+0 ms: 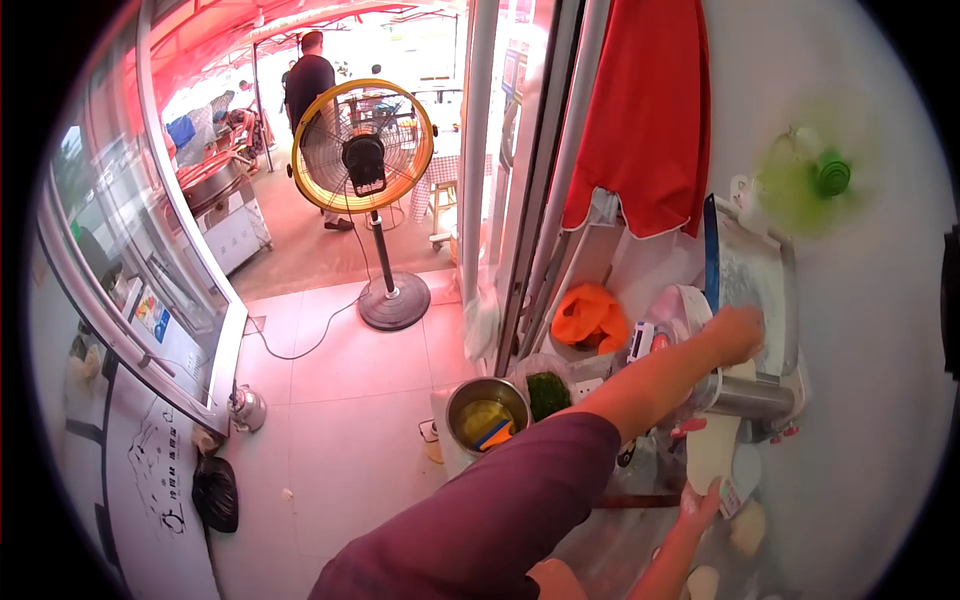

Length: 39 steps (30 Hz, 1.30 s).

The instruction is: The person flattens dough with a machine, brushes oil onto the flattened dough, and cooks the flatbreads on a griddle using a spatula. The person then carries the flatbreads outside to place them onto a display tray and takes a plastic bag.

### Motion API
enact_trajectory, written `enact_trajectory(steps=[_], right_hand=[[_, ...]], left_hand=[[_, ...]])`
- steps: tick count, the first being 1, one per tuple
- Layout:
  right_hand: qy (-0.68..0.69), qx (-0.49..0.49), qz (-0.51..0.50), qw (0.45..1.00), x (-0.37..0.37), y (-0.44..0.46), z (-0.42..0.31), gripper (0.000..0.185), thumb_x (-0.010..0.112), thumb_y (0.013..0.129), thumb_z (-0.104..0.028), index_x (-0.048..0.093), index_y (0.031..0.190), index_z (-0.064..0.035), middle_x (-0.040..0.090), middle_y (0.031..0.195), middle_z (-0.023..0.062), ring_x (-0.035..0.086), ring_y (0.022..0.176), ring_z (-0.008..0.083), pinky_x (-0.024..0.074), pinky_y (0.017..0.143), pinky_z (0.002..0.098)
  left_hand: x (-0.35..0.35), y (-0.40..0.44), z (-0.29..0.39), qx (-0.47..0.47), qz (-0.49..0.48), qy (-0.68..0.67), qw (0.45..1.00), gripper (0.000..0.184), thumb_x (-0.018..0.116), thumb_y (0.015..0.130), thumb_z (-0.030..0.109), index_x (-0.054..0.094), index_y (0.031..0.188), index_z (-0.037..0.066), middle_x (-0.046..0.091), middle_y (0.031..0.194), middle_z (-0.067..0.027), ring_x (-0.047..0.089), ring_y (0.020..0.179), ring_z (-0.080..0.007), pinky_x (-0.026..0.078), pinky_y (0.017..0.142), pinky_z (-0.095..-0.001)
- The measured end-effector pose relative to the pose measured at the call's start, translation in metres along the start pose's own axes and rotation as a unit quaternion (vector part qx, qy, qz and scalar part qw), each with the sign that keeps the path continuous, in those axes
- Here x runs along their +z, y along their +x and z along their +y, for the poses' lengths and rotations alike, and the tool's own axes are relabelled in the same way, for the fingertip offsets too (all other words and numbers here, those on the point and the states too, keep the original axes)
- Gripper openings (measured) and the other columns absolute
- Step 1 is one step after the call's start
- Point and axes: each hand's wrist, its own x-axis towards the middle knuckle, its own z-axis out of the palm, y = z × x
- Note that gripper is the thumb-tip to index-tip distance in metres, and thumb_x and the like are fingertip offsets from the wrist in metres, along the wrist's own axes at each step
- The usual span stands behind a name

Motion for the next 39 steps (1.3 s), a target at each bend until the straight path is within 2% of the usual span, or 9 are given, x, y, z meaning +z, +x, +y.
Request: enact_trajectory(steps=[8,10,12,14,19,22,31,36,39], right_hand=[[0.011,0.008,0.014,1.000,-0.016,-0.010,-0.014,0.042,0.053,0.084,-0.009,0.042,0.124,-0.0008,0.046,0.126,0.0149,0.044,0.116,0.0318,0.0358,0.098,0.0466],[0.018,0.001,0.016,1.000,0.001,-0.026,-0.014,0.041,0.050,0.086,-0.010,0.041,0.124,-0.0008,0.046,0.126,0.0153,0.043,0.117,0.0301,0.0338,0.099,0.0470],[-0.010,0.008,-0.007,1.000,0.008,-0.037,-0.017,0.040,0.048,0.089,-0.016,0.040,0.125,-0.0011,0.046,0.126,0.0142,0.043,0.117,0.0287,0.0344,0.099,0.0445],[-0.001,0.037,-0.003,0.999,0.004,-0.039,-0.026,0.038,0.044,0.091,-0.018,0.039,0.126,-0.0011,0.047,0.126,0.0122,0.044,0.117,0.0285,0.0360,0.098,0.0435],[0.011,-0.009,0.043,0.999,0.041,-0.068,-0.024,0.036,0.038,0.094,-0.016,0.038,0.127,-0.0016,0.045,0.128,0.0121,0.042,0.118,0.0290,0.0344,0.098,0.0477],[0.005,-0.007,0.066,0.998,0.046,-0.085,-0.023,0.037,0.038,0.094,-0.017,0.036,0.128,-0.0020,0.044,0.128,0.0117,0.043,0.118,0.0290,0.0351,0.098,0.0475],[0.028,-0.004,0.105,0.994,0.026,-0.106,-0.033,0.037,0.042,0.093,-0.017,0.037,0.126,-0.0006,0.046,0.127,0.0132,0.044,0.117,0.0286,0.0362,0.097,0.0476],[0.055,0.005,0.093,0.994,0.006,-0.117,-0.041,0.037,0.047,0.090,-0.015,0.040,0.124,0.0002,0.049,0.124,0.0126,0.047,0.114,0.0281,0.0378,0.097,0.0459],[0.048,0.001,0.112,0.993,-0.003,-0.124,-0.045,0.037,0.046,0.091,-0.015,0.040,0.124,0.0004,0.048,0.124,0.0130,0.047,0.114,0.0285,0.0378,0.096,0.0460]], left_hand=[[-0.029,-0.039,0.088,0.041,0.101,-0.242,0.964,0.018,0.053,0.080,0.024,0.061,0.076,0.009,0.058,0.078,-0.0113,0.056,0.074,-0.0266,0.047,0.060,-0.0352],[-0.033,-0.064,0.107,0.055,-0.240,-0.364,0.898,0.021,0.050,0.082,0.025,0.061,0.083,0.006,0.061,0.080,-0.0093,0.057,0.072,-0.0232,0.047,0.061,-0.0332],[-0.032,-0.106,0.118,-0.012,-0.514,-0.512,0.688,0.024,0.047,0.085,0.022,0.061,0.093,0.004,0.061,0.083,-0.0063,0.057,0.074,-0.0171,0.047,0.064,-0.0299],[-0.015,-0.147,0.126,-0.097,-0.581,-0.559,0.583,0.025,0.047,0.087,0.022,0.060,0.102,0.007,0.060,0.086,-0.0047,0.056,0.079,-0.0134,0.048,0.069,-0.0270],[0.113,-0.231,0.095,-0.135,-0.404,-0.625,0.654,0.031,0.045,0.090,0.023,0.053,0.112,0.002,0.058,0.104,-0.0083,0.055,0.093,-0.0169,0.044,0.083,-0.0293],[0.108,-0.197,0.108,-0.438,-0.159,-0.838,0.283,0.036,0.038,0.091,0.022,0.048,0.115,-0.002,0.054,0.116,-0.0116,0.053,0.103,-0.0237,0.042,0.090,-0.0364],[0.132,-0.155,0.084,-0.243,-0.052,-0.953,0.174,0.039,0.031,0.092,0.027,0.047,0.119,0.006,0.051,0.122,-0.0082,0.046,0.112,-0.0259,0.035,0.096,-0.0393],[0.167,-0.154,0.081,-0.127,-0.012,-0.848,0.514,0.042,0.035,0.088,0.031,0.048,0.119,0.006,0.049,0.126,-0.0082,0.044,0.116,-0.0230,0.033,0.098,-0.0360],[0.162,-0.146,0.072,-0.175,-0.066,-0.902,0.389,0.042,0.034,0.088,0.031,0.048,0.119,0.008,0.049,0.126,-0.0080,0.043,0.117,-0.0237,0.030,0.100,-0.0367]])
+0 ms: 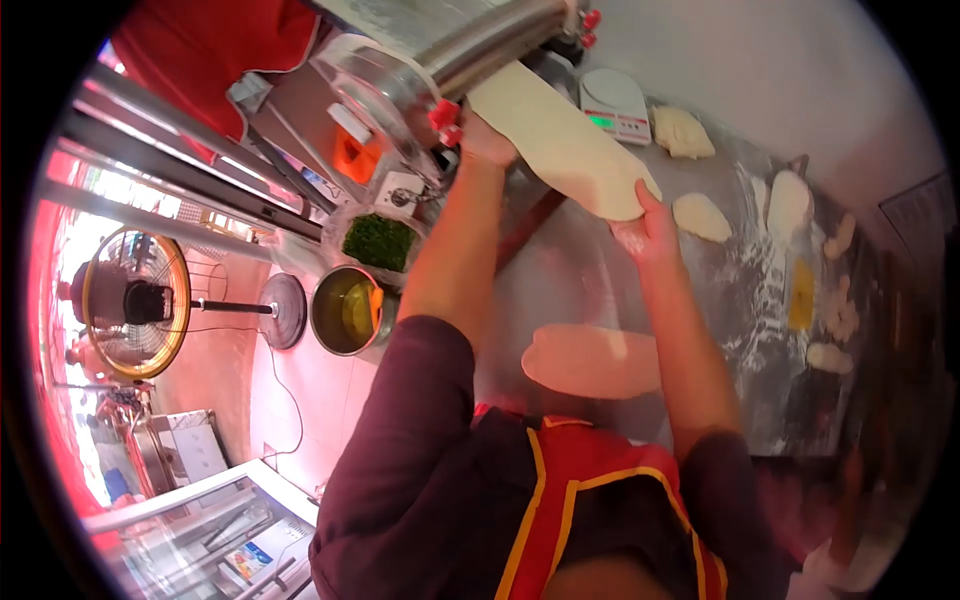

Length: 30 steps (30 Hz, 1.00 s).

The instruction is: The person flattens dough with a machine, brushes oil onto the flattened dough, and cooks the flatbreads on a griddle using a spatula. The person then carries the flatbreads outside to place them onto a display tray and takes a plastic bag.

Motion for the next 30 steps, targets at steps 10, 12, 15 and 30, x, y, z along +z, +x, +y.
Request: enact_trajectory(steps=[10,12,15,30], right_hand=[[-0.063,0.010,-0.048,0.997,-0.045,-0.037,-0.043,0.036,0.046,0.091,-0.016,0.041,0.122,0.0015,0.048,0.124,0.0135,0.048,0.114,0.0259,0.0384,0.097,0.0402],[-0.111,0.010,-0.037,0.993,-0.061,-0.053,-0.064,0.035,0.047,0.090,-0.015,0.042,0.121,0.0017,0.050,0.121,0.0132,0.048,0.113,0.0252,0.0384,0.097,0.0404],[-0.216,0.000,0.028,0.976,-0.090,-0.089,-0.099,0.033,0.049,0.089,-0.014,0.044,0.118,0.0024,0.053,0.117,0.0124,0.052,0.107,0.0241,0.0427,0.092,0.0392],[-0.648,-0.145,0.064,0.745,-0.223,0.056,-0.112,0.021,0.064,0.077,-0.016,0.045,0.077,-0.0072,0.050,0.067,0.0007,0.047,0.062,0.0078,0.0383,0.050,0.0254]], left_hand=[[0.095,-0.045,0.006,-0.138,0.216,-0.160,0.953,0.065,0.027,0.088,0.057,0.042,0.126,0.006,0.047,0.127,-0.0109,0.040,0.118,-0.0305,0.027,0.102,-0.0439],[0.105,-0.072,-0.018,-0.151,0.212,-0.150,0.954,0.067,0.027,0.089,0.057,0.038,0.128,0.004,0.044,0.128,-0.0140,0.040,0.119,-0.0312,0.030,0.101,-0.0436],[0.103,-0.139,-0.058,-0.254,0.208,-0.230,0.916,0.055,0.039,0.090,0.044,0.037,0.127,0.003,0.044,0.127,-0.0125,0.041,0.118,-0.0305,0.030,0.101,-0.0433],[0.024,-0.266,-0.133,-0.203,0.273,0.592,0.731,0.047,0.052,0.086,0.027,0.041,0.123,0.000,0.047,0.120,-0.0198,0.043,0.113,-0.0339,0.034,0.097,-0.0411]])
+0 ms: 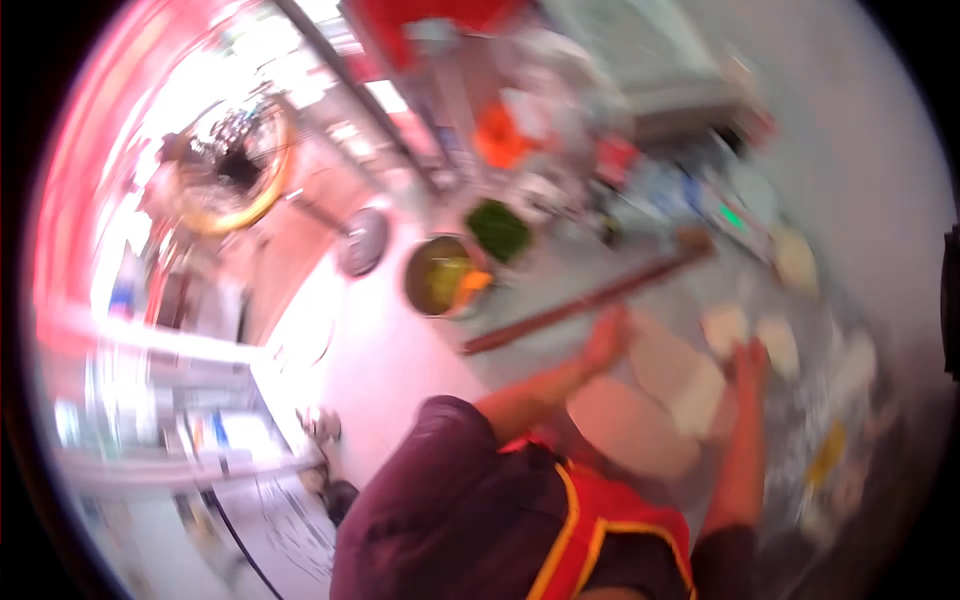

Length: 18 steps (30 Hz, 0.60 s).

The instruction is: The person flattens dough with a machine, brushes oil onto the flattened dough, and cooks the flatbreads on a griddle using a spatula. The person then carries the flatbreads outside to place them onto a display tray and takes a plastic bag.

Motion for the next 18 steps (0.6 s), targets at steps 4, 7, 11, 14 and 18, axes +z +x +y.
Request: enact_trajectory(steps=[4,7,11,14,18], right_hand=[[-0.575,-0.126,0.050,0.807,0.016,0.066,0.015,0.062,0.057,0.075,-0.049,0.052,0.110,0.0024,0.056,0.105,0.0227,0.053,0.098,0.0352,0.0433,0.083,0.0431],[-0.405,-0.063,0.035,0.911,0.032,0.033,-0.033,0.060,0.074,0.062,-0.041,0.057,0.098,0.0047,0.061,0.086,0.0182,0.059,0.078,0.0287,0.0482,0.068,0.0395],[-0.316,0.101,-0.090,0.939,0.016,0.046,-0.026,0.069,0.061,0.077,-0.041,0.040,0.123,0.0050,0.051,0.114,0.0171,0.051,0.098,0.0255,0.0404,0.090,0.0341],[-0.294,0.098,-0.081,0.947,0.066,-0.042,-0.166,0.064,0.065,0.077,-0.032,0.040,0.125,0.0032,0.054,0.113,0.0148,0.054,0.097,0.0254,0.0457,0.085,0.0350],[-0.238,-0.218,-0.022,0.946,0.055,-0.024,-0.203,0.055,0.062,0.078,-0.028,0.043,0.116,0.0064,0.052,0.107,0.0151,0.051,0.093,0.0228,0.0428,0.082,0.0308]], left_hand=[[0.001,0.000,0.027,-0.037,-0.027,0.017,0.999,0.055,0.057,0.081,0.028,0.040,0.125,0.000,0.046,0.123,-0.0193,0.046,0.112,-0.0327,0.036,0.095,-0.0399],[-0.019,-0.017,0.082,-0.081,-0.057,-0.103,0.990,0.053,0.059,0.079,0.026,0.042,0.124,0.003,0.048,0.120,-0.0173,0.050,0.106,-0.0309,0.040,0.090,-0.0389],[0.021,0.013,0.075,-0.024,-0.099,-0.065,0.993,0.048,0.061,0.077,0.023,0.045,0.119,0.004,0.052,0.113,-0.0143,0.052,0.100,-0.0268,0.043,0.083,-0.0365],[0.020,0.022,0.101,-0.038,-0.123,-0.188,0.974,0.047,0.062,0.076,0.021,0.045,0.116,0.003,0.052,0.108,-0.0123,0.052,0.097,-0.0243,0.043,0.081,-0.0347],[-0.023,0.041,0.172,0.037,-0.096,-0.316,0.943,0.045,0.064,0.074,0.018,0.045,0.112,0.001,0.053,0.101,-0.0096,0.052,0.093,-0.0210,0.044,0.079,-0.0323]])
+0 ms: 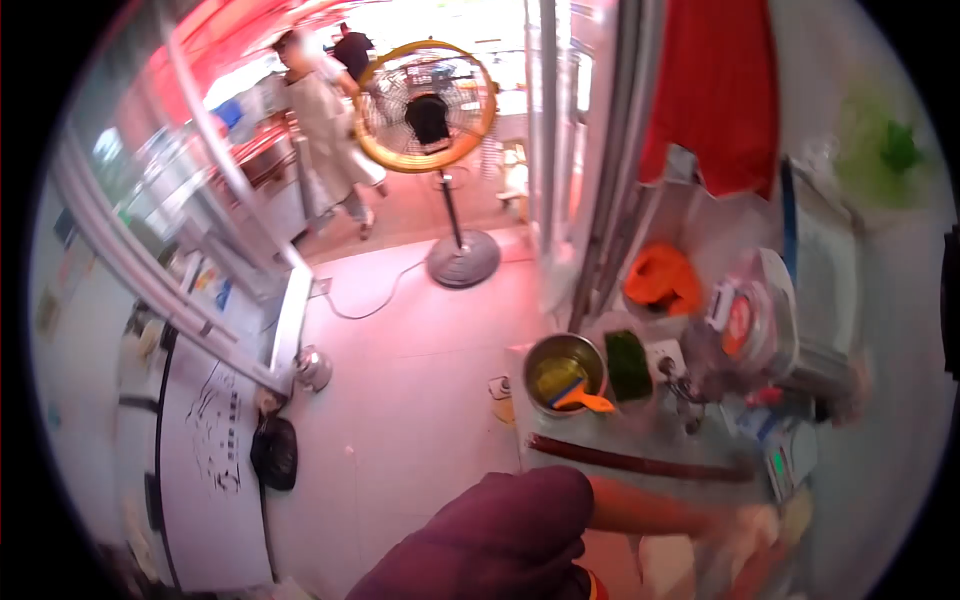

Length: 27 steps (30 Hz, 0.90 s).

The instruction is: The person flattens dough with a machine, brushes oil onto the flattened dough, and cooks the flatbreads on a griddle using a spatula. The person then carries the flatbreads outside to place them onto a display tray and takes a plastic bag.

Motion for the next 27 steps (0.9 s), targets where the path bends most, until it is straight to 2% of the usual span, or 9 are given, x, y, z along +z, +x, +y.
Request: enact_trajectory(steps=[5,8,9,10,13,15,18,22,27], right_hand=[[0.426,0.073,0.056,0.900,-0.020,0.004,-0.171,0.042,0.057,0.084,-0.015,0.042,0.120,-0.0008,0.051,0.110,0.0112,0.051,0.097,0.0178,0.0429,0.080,0.0270],[0.430,0.017,0.096,0.898,-0.018,0.001,-0.194,0.042,0.058,0.081,-0.009,0.039,0.119,-0.0034,0.053,0.105,0.0090,0.053,0.094,0.0167,0.0453,0.081,0.0284],[0.433,0.020,0.091,0.896,-0.021,-0.002,-0.197,0.042,0.058,0.081,-0.008,0.039,0.118,-0.0039,0.053,0.104,0.0083,0.054,0.092,0.0163,0.0459,0.080,0.0286],[0.438,0.023,0.080,0.895,-0.026,-0.002,-0.197,0.041,0.057,0.081,-0.006,0.039,0.118,-0.0043,0.054,0.103,0.0075,0.055,0.090,0.0159,0.0464,0.079,0.0287],[0.379,0.083,0.092,0.917,-0.029,-0.022,-0.170,0.039,0.056,0.081,-0.006,0.039,0.116,-0.0052,0.055,0.100,0.0057,0.056,0.082,0.0154,0.0472,0.073,0.0274],[0.341,0.125,0.111,0.925,-0.032,-0.036,-0.155,0.039,0.056,0.081,-0.007,0.040,0.116,-0.0056,0.055,0.098,0.0057,0.056,0.080,0.0150,0.0472,0.069,0.0271],[0.303,0.165,0.134,0.929,-0.034,-0.050,-0.130,0.039,0.057,0.081,-0.009,0.040,0.116,-0.0059,0.055,0.097,0.0059,0.056,0.077,0.0144,0.0468,0.066,0.0265],[0.278,0.190,0.127,0.933,-0.033,-0.055,-0.113,0.039,0.057,0.082,-0.012,0.040,0.117,-0.0061,0.055,0.097,0.0063,0.056,0.076,0.0137,0.0464,0.064,0.0255],[0.304,0.166,0.071,0.935,-0.002,-0.024,-0.125,0.039,0.056,0.082,-0.013,0.041,0.117,-0.0060,0.055,0.096,0.0063,0.055,0.074,0.0136,0.0459,0.062,0.0242]], left_hand=[[-0.008,0.051,0.144,0.182,-0.006,-0.046,0.982,0.043,0.067,0.072,0.014,0.046,0.107,0.000,0.054,0.093,-0.0063,0.052,0.089,-0.0168,0.044,0.076,-0.0292],[-0.036,0.104,0.233,0.197,0.063,0.227,0.952,0.046,0.072,0.066,0.016,0.054,0.105,-0.001,0.061,0.096,-0.0139,0.058,0.089,-0.0211,0.048,0.077,-0.0335],[-0.053,0.144,0.235,0.312,0.112,0.321,0.887,0.050,0.073,0.065,0.019,0.054,0.107,-0.001,0.061,0.097,-0.0147,0.059,0.090,-0.0221,0.049,0.074,-0.0331],[-0.064,0.140,0.288,0.238,0.040,0.320,0.916,0.052,0.072,0.066,0.024,0.054,0.107,-0.002,0.061,0.096,-0.0180,0.060,0.090,-0.0254,0.048,0.074,-0.0346],[-0.113,0.192,0.319,0.322,0.096,0.441,0.832,0.049,0.070,0.068,0.027,0.055,0.107,0.001,0.060,0.097,-0.0191,0.059,0.090,-0.0317,0.046,0.079,-0.0386],[-0.131,0.215,0.314,0.204,0.225,0.611,0.731,0.043,0.069,0.069,0.028,0.056,0.101,0.003,0.058,0.100,-0.0174,0.057,0.094,-0.0319,0.047,0.079,-0.0390],[-0.146,0.229,0.289,0.189,0.193,0.695,0.666,0.042,0.069,0.068,0.027,0.055,0.101,0.004,0.056,0.104,-0.0157,0.056,0.098,-0.0299,0.047,0.081,-0.0394],[-0.149,0.285,0.241,0.225,0.140,0.704,0.659,0.012,0.060,0.067,0.014,0.068,0.074,0.008,0.066,0.081,-0.0134,0.065,0.077,-0.0263,0.052,0.064,-0.0360],[-0.128,0.220,0.241,0.207,-0.007,0.715,0.668,0.027,0.062,0.072,0.023,0.065,0.093,0.006,0.054,0.111,-0.0144,0.053,0.103,-0.0295,0.046,0.083,-0.0392]])
